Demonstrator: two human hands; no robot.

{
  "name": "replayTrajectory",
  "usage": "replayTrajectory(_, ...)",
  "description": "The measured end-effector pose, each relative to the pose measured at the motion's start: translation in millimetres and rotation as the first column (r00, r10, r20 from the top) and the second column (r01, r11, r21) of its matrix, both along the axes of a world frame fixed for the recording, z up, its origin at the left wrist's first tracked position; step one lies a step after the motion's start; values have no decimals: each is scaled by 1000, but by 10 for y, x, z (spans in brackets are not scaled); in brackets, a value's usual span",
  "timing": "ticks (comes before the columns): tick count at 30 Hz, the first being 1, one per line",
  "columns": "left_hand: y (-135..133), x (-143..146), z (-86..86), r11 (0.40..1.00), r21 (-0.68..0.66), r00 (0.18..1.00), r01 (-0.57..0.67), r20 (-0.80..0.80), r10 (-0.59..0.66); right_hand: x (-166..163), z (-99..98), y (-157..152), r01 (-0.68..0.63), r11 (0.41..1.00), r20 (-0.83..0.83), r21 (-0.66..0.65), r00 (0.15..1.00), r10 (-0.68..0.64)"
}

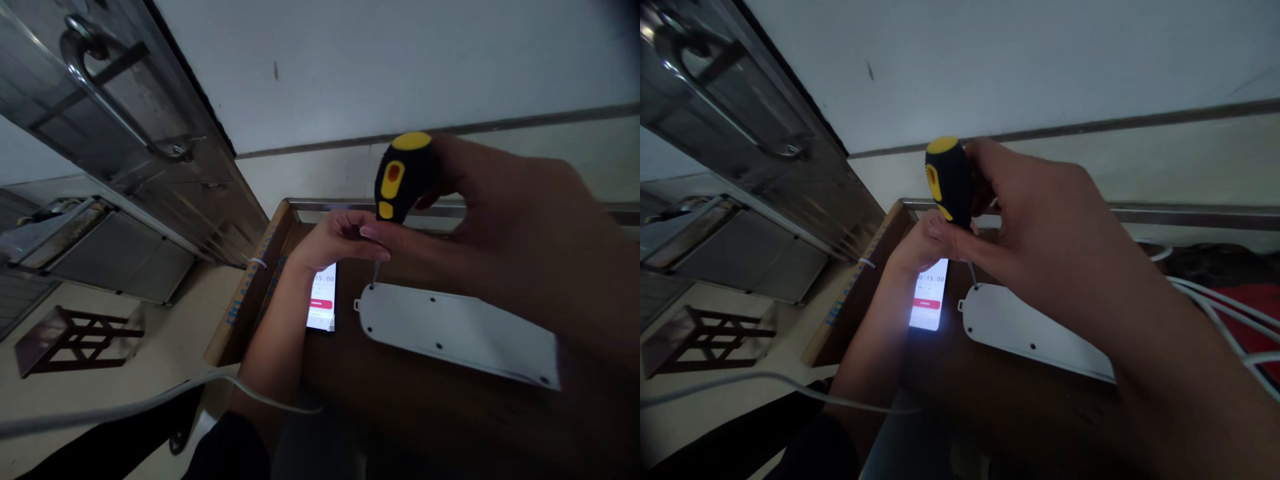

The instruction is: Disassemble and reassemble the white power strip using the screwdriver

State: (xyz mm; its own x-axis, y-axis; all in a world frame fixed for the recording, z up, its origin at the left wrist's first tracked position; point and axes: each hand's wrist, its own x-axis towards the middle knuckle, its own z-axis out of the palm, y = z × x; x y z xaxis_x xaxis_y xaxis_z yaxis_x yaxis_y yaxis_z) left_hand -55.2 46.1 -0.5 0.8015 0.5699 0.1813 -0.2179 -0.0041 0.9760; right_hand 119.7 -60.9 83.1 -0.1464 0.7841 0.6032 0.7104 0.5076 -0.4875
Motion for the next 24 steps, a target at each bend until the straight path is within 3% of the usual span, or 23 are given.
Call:
replayTrajectory(3,-34,34,53,999,-42,1000,19,6,-19,-20,18,-19,46,999,21,-9,999,-46)
replayTrajectory(9,-58,74,38,999,-44,999,6,32,-4,-8,60,-14,-149,986,-130,-75,982,139)
replayTrajectory(19,32,-49,-71,970,-13,969,244,-38,-244,-159,-111,25,-401,897,-444,-187,849,287)
replayTrajectory(22,47,-53,-65,969,57,969,240,-78,-236,-183,-118,31,-397,901,-451,-176,846,284)
replayTrajectory(24,28,-32,-40,981,54,980,186,-88,-181,-163,-141,27,-325,937,-381,-130,888,255)
